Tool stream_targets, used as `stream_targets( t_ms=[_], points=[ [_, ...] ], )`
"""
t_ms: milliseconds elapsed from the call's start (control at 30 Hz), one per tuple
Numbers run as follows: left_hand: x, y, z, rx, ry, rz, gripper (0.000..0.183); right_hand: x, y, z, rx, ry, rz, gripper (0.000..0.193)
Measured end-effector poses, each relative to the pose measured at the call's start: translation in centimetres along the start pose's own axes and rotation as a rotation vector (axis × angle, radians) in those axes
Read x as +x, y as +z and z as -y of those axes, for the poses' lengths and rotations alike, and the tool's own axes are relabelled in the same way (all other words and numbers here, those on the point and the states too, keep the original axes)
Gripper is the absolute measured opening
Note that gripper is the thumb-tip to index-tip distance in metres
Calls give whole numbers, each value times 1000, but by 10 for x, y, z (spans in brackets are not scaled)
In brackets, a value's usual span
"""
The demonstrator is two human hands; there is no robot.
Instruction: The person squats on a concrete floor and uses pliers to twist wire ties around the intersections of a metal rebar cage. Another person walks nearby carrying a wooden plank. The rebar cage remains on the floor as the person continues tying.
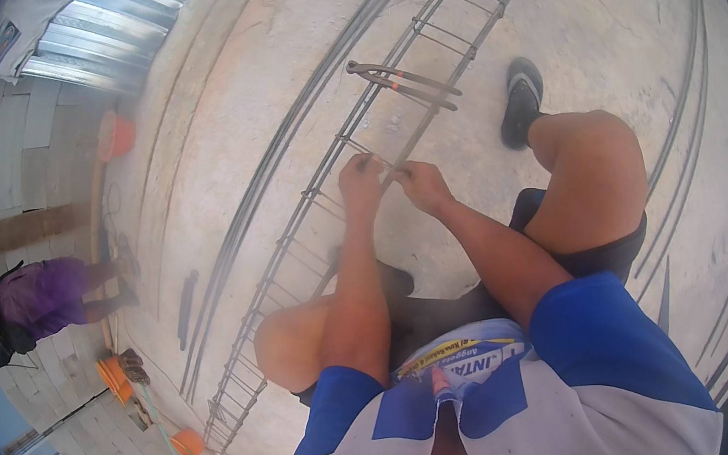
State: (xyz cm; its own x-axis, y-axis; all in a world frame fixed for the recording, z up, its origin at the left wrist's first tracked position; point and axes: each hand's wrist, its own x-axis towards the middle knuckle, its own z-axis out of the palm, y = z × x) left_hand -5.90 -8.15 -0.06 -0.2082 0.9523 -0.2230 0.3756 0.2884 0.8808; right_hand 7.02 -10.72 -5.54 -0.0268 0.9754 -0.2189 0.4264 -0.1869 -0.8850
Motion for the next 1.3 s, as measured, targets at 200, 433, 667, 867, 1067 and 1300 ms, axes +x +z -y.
stream_targets(
  t_ms=[200, 433, 667, 867, 1067, 1300],
  points=[
    [-12, 8, 0, 74, 99, 7, 21, 6, -4, -1, -10, 16, 60, 26],
    [-12, 6, -3, 18, -46, 20, 24, 7, -1, -15, -11, -22, 39, 29],
    [-7, 9, 7, -251, -155, -37, 25, 3, -3, -3, 40, 48, 28, 31],
    [-13, 4, 2, -112, -75, 74, 22, 6, -7, -4, -38, -58, 54, 25],
    [-24, -1, 13, -14, 72, 102, 22, 8, -8, -5, -119, -151, 61, 19],
    [-31, 2, 13, 19, 69, 70, 19, 10, -15, -7, -180, -200, 111, 20]
  ],
)
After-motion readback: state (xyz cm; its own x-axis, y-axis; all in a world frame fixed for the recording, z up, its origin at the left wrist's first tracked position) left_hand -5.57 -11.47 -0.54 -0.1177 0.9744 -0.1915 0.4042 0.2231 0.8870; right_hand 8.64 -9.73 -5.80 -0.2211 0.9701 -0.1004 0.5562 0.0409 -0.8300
